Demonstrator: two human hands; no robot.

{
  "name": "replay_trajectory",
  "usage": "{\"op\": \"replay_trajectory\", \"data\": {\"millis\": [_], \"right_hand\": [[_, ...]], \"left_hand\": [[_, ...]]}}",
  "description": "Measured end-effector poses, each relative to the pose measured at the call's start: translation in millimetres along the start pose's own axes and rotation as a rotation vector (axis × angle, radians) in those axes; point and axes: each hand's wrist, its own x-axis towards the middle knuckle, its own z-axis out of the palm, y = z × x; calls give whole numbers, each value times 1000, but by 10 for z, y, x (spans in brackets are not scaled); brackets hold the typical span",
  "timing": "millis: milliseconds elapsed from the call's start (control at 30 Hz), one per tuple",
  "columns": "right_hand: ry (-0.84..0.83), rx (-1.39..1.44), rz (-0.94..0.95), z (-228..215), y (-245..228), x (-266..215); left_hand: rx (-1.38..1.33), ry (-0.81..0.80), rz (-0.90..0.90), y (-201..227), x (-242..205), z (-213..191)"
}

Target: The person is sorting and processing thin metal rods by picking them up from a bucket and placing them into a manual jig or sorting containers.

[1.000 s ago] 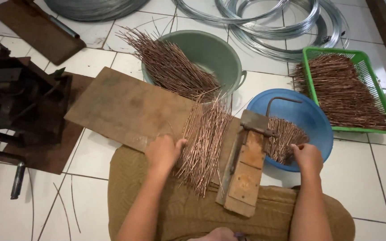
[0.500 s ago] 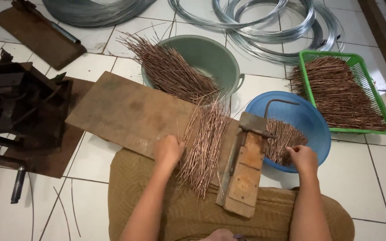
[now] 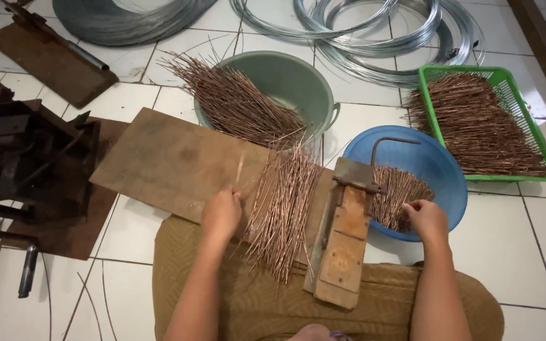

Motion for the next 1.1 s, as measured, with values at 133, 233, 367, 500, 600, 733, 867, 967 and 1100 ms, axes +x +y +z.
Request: {"op": "replay_trajectory", "data": {"millis": [133,233,367,500,600,733,867,967,1100], "right_hand": [[-2,8,-23,-19,21,19],[40,9,9,-52,40,19],[215,153,-138,-351,-311,-365],[693,392,-680,-480,-641,-663],[866,451,-930,-436,-840,-807],[992,312,-1108,-310,-972,-920],[880,98,-1032,-384,-1103,-1089],[856,128,-1048,-490,-1158,-1149],[863,173,-1080,-581,-1210,-1203]], "left_hand": [[-24,16,20,134,-217,-213],[-193,-56,131,141,-249,-161],[-821,-315,407,381,-400,-22],[-942,-489,553,636,-601,236],[-1069,-590,537,768,-657,540],[-1046,-652,535,909,-783,688],[-927,-823,307,1051,-924,542],[-944,-888,327,1063,-945,536],[-929,-991,303,1035,-913,524]]}}
